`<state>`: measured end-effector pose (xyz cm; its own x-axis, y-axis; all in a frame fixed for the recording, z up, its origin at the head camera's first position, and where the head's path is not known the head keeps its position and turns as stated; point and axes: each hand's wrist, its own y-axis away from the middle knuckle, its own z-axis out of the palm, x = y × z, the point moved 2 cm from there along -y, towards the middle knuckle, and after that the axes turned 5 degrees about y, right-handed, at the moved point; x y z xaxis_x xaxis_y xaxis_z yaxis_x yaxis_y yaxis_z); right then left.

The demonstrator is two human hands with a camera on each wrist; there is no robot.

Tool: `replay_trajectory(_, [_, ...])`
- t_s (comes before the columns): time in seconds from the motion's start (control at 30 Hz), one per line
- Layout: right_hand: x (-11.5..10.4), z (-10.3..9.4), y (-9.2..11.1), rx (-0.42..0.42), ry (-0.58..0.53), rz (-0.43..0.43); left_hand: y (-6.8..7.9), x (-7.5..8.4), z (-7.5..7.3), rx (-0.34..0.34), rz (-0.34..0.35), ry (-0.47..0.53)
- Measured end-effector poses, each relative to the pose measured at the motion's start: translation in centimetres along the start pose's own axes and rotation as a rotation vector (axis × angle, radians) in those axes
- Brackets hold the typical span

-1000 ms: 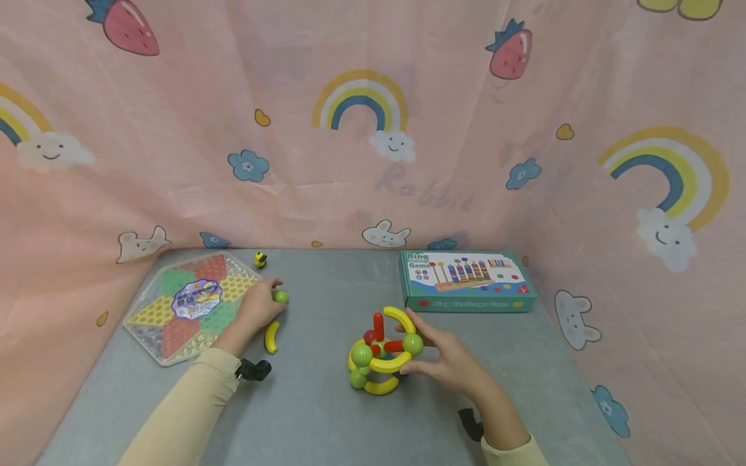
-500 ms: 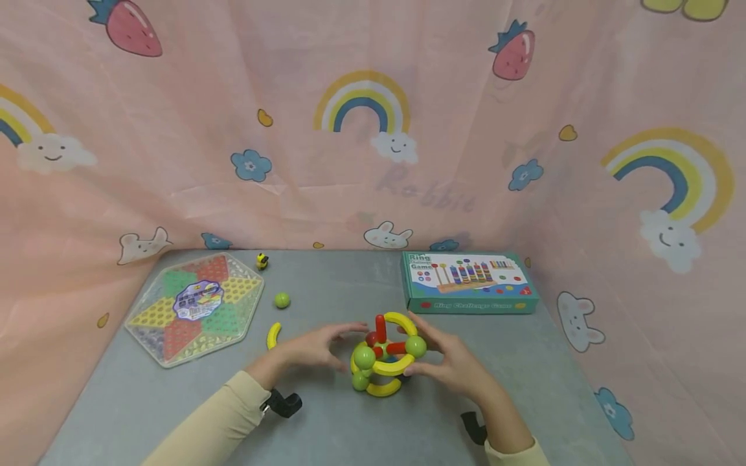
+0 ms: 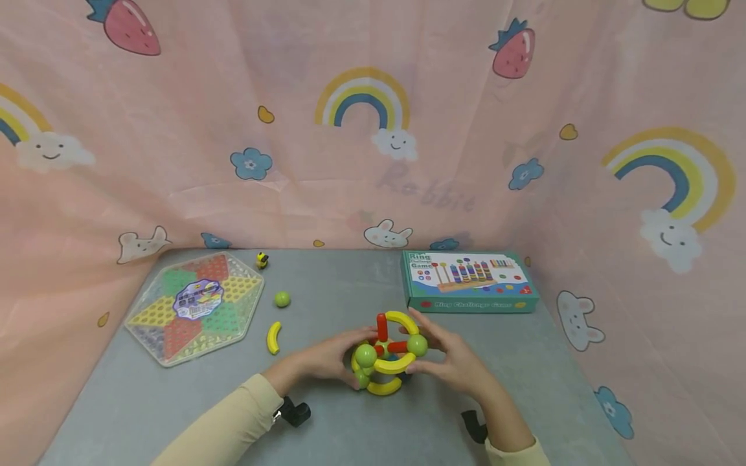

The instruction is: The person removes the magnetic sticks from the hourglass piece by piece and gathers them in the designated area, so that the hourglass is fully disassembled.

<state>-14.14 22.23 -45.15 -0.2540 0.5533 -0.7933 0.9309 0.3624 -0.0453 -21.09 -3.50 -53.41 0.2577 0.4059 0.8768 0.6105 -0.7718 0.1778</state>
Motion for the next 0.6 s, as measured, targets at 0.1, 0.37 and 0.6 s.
replay_trajectory(0.1, [0.2,-0.2,-0.1,0.006,-0.004,0.004,0.0,0.1,0.2,0.033,0.017,-0.016])
replay_trajectory(0.37, [0.8,-0.3,-0.4,0.031,-0.123,0.019,0.5,0.3,0.9,0.137,0.014,-0.094])
replay_trajectory(0.6, [1.4,0.4,-0.4,0.081,-0.213,0.045,1.1,0.5,1.8,0.242,0.028,-0.133])
